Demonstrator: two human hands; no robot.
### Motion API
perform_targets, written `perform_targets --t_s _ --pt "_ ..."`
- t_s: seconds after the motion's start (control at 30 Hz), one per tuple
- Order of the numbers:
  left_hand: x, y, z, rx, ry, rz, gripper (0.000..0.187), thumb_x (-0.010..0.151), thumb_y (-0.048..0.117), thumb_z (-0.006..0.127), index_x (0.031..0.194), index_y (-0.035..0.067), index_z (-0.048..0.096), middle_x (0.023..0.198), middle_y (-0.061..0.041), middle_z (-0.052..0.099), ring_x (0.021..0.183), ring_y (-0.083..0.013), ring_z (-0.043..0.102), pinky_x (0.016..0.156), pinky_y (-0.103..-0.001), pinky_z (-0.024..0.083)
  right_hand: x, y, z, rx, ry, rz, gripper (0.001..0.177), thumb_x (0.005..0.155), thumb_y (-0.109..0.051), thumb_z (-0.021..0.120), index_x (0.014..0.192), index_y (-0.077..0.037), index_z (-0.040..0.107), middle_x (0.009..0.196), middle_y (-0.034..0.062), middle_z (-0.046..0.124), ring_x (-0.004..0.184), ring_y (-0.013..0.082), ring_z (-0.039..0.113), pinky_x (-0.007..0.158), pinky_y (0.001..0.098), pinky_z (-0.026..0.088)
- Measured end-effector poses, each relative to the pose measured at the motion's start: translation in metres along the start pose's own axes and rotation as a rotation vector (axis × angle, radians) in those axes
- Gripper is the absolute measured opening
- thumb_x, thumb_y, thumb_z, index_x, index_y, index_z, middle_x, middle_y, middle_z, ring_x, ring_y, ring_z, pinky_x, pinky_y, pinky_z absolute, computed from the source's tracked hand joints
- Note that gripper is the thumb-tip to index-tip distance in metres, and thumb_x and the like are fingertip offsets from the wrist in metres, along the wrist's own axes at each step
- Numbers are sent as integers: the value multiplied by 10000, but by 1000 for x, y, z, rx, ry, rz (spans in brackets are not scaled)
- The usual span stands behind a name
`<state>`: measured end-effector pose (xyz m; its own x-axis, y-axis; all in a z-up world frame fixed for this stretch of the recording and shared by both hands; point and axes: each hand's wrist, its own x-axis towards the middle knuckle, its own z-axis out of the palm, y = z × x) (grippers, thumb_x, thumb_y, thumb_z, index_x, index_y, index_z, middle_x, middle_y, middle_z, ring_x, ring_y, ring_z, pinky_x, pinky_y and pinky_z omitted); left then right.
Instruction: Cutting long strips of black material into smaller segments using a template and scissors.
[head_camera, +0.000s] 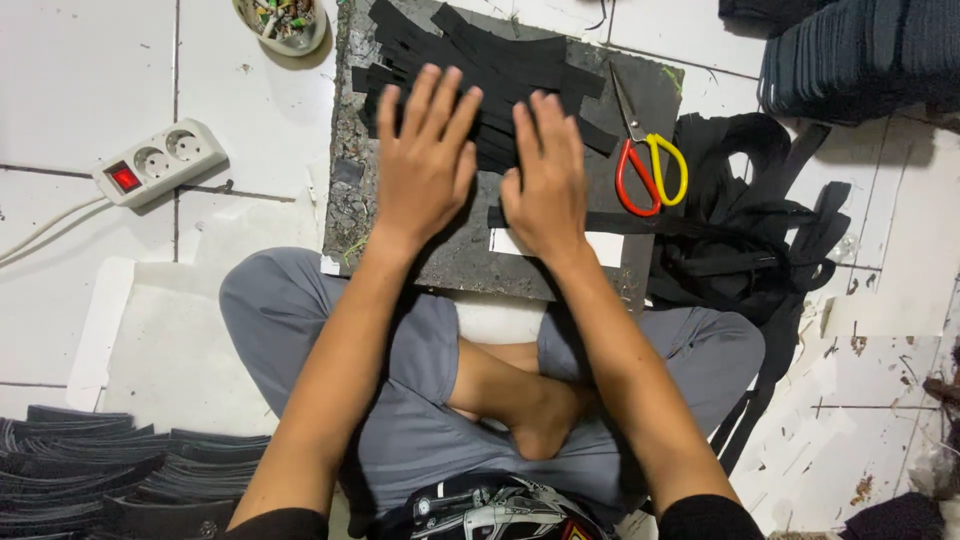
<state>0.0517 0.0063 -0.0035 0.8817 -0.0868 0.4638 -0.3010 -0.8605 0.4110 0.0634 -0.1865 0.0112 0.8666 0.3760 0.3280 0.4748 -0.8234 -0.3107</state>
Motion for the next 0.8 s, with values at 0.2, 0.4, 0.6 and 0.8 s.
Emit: perform_targets --t_s 0.2,0.4,0.6,0.8 --pt "-10 4 13 19 -177 61 543 1061 309 617 1537 62 530 1619 -146 436 1550 -329 287 1248 -617 118 -16 -5 -6 -74 -199 -35 659 994 -231 686 1538 48 442 1628 251 349 1524 426 283 1223 591 140" --pt "-19 12 0 18 -153 41 573 1055 273 616 1570 44 510 1646 -200 403 1578 -349 258 1284 -591 135 -74 21 -27 111 -10 90 433 991 -144 653 1400 -9 615 1506 165 578 1483 349 506 1300 495 316" --pt "-38 29 6 -62 -272 163 516 1034 298 622 1485 57 558 1626 -147 413 1567 -341 254 1269 -594 152 -113 28 -69 -6 -166 47 470 974 -185 681 1380 37 598 1490 225 562 1431 393 496 1222 528 323" --pt "-39 46 4 -16 -208 228 618 1035 321 619 1519 -50 521 1646 -221 379 1563 -360 255 1257 -593 162 -139 22 -61 -109 -166 22 591 976 -264 656 1476 15 510 1575 211 461 1497 367 395 1219 566 285"
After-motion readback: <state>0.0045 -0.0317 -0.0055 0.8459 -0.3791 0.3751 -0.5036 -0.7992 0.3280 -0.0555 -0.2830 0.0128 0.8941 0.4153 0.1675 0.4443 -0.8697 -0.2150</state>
